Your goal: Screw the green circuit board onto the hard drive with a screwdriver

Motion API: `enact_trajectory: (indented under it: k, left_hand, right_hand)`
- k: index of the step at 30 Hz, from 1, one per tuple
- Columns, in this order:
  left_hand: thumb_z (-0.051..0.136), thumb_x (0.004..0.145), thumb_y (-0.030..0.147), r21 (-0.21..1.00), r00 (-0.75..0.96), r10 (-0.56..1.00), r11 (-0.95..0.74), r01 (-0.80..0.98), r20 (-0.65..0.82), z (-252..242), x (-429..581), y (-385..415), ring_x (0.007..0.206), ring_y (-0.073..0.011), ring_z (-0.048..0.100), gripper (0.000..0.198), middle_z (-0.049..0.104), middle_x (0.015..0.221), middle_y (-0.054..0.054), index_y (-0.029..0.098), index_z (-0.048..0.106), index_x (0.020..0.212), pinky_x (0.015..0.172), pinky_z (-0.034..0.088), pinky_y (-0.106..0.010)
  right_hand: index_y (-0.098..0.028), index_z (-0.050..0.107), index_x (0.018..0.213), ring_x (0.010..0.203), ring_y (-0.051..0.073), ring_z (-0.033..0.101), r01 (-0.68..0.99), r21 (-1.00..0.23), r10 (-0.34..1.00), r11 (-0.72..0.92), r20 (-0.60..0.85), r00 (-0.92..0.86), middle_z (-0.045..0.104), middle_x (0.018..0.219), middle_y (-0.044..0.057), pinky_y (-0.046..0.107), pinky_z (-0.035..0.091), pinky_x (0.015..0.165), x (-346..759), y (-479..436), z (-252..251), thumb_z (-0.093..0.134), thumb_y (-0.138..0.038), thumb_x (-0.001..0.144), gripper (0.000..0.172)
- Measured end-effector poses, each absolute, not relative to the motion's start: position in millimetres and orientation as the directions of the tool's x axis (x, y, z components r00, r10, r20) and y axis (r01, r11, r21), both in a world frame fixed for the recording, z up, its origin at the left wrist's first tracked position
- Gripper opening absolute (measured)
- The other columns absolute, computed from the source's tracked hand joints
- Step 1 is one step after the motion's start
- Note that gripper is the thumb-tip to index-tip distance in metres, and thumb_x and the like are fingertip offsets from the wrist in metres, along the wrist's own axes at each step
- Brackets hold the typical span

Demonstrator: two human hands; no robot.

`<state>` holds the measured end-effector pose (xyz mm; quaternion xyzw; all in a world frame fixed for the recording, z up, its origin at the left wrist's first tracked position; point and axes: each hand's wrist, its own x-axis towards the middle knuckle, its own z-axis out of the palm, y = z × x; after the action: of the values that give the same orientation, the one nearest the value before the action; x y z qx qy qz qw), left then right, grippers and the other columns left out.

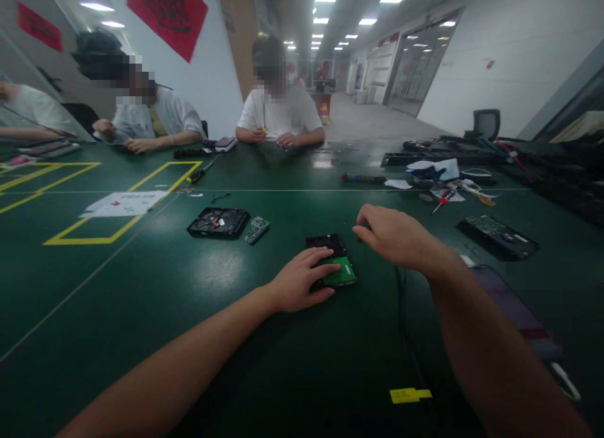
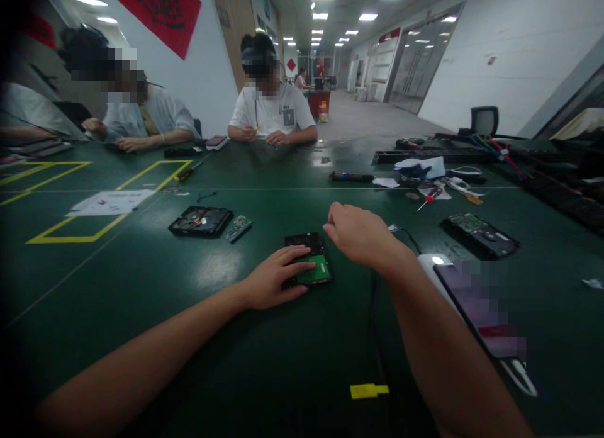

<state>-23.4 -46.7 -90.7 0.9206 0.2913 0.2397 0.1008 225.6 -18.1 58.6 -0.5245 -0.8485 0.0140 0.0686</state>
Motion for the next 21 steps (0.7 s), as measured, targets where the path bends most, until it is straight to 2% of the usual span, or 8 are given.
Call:
enact_trajectory:
  k: [2, 5, 10, 12, 14, 16, 18, 21]
  left_hand:
    - [0.07, 0.098, 0.043, 0.331, 0.715, 0.587, -0.808, 0.488, 0.379, -90.9, -23.5, -46.6, 0.151, -0.0364, 0.044, 0.056, 0.044, 0.164, -0.015, 0.023, 0.057, 0.149, 0.124, 0.039, -0.059]
    - [0.071, 0.098, 0.043, 0.336, 0.713, 0.591, -0.805, 0.489, 0.377, -90.6, -23.8, -46.7, 0.151, -0.0365, 0.045, 0.057, 0.044, 0.164, -0.014, 0.025, 0.057, 0.15, 0.124, 0.038, -0.06]
    - [0.07, 0.099, 0.043, 0.322, 0.714, 0.588, -0.808, 0.493, 0.381, -90.0, -24.3, -47.3, 0.151, -0.0367, 0.044, 0.057, 0.045, 0.164, -0.016, 0.023, 0.056, 0.15, 0.124, 0.038, -0.06]
    - [0.07, 0.099, 0.043, 0.328, 0.713, 0.589, -0.807, 0.491, 0.381, -90.0, -24.3, -47.4, 0.151, -0.0369, 0.044, 0.057, 0.045, 0.164, -0.015, 0.024, 0.056, 0.15, 0.124, 0.039, -0.06]
    - [0.071, 0.098, 0.043, 0.331, 0.714, 0.591, -0.805, 0.492, 0.376, -90.2, -24.2, -47.2, 0.151, -0.0374, 0.044, 0.057, 0.044, 0.165, -0.015, 0.025, 0.056, 0.15, 0.123, 0.039, -0.061]
    - [0.071, 0.098, 0.043, 0.328, 0.716, 0.59, -0.806, 0.493, 0.373, -90.4, -24.0, -47.0, 0.151, -0.0375, 0.045, 0.058, 0.044, 0.164, -0.016, 0.024, 0.057, 0.15, 0.124, 0.039, -0.06]
    - [0.071, 0.098, 0.043, 0.326, 0.716, 0.589, -0.807, 0.493, 0.376, -90.6, -24.0, -46.8, 0.151, -0.037, 0.045, 0.057, 0.044, 0.164, -0.016, 0.023, 0.057, 0.15, 0.124, 0.038, -0.059]
    - [0.071, 0.098, 0.044, 0.329, 0.712, 0.588, -0.807, 0.49, 0.383, -90.3, -23.9, -47.1, 0.151, -0.0368, 0.045, 0.057, 0.044, 0.164, -0.016, 0.024, 0.057, 0.15, 0.124, 0.039, -0.06]
  right_hand:
    - [-0.02, 0.063, 0.106, 0.098, 0.029, 0.07, 0.847, -0.134, 0.857, 0.515, 0.106, -0.504, 0.075, 0.111, 0.012, 0.038, 0.05, 0.084, 226.0, -17.6, 59.0, 0.057, -0.026, 0.098, 0.012]
    - [-0.019, 0.062, 0.114, 0.104, 0.028, 0.07, 0.789, -0.198, 0.813, 0.581, 0.11, -0.571, 0.074, 0.117, 0.012, 0.037, 0.05, 0.087, 224.1, -18.4, 59.5, 0.061, -0.022, 0.094, 0.02]
    - [-0.019, 0.062, 0.111, 0.096, 0.033, 0.072, 0.907, -0.103, 0.913, 0.407, 0.083, -0.4, 0.075, 0.109, 0.016, 0.042, 0.049, 0.079, 221.1, -21.0, 59.9, 0.051, -0.041, 0.103, 0.026]
    - [-0.019, 0.063, 0.106, 0.095, 0.033, 0.072, 0.911, -0.089, 0.915, 0.403, 0.068, -0.398, 0.076, 0.105, 0.015, 0.041, 0.048, 0.079, 221.8, -21.2, 61.0, 0.052, -0.037, 0.103, 0.021]
    - [-0.019, 0.063, 0.105, 0.098, 0.03, 0.071, 0.863, -0.132, 0.873, 0.488, 0.07, -0.483, 0.075, 0.109, 0.013, 0.039, 0.048, 0.082, 222.5, -21.1, 62.0, 0.059, -0.027, 0.097, 0.012]
    - [-0.019, 0.063, 0.11, 0.1, 0.029, 0.071, 0.816, -0.181, 0.835, 0.55, 0.081, -0.544, 0.075, 0.112, 0.012, 0.036, 0.048, 0.083, 222.2, -21.1, 62.0, 0.062, -0.022, 0.093, 0.018]
    - [-0.018, 0.062, 0.115, 0.097, 0.03, 0.071, 0.838, -0.177, 0.856, 0.517, 0.084, -0.51, 0.075, 0.111, 0.014, 0.037, 0.048, 0.08, 221.3, -21.1, 61.3, 0.06, -0.028, 0.096, 0.022]
    - [-0.018, 0.063, 0.111, 0.09, 0.034, 0.071, 0.911, -0.103, 0.916, 0.4, 0.079, -0.393, 0.075, 0.102, 0.016, 0.04, 0.046, 0.074, 220.4, -20.8, 60.6, 0.051, -0.04, 0.103, 0.026]
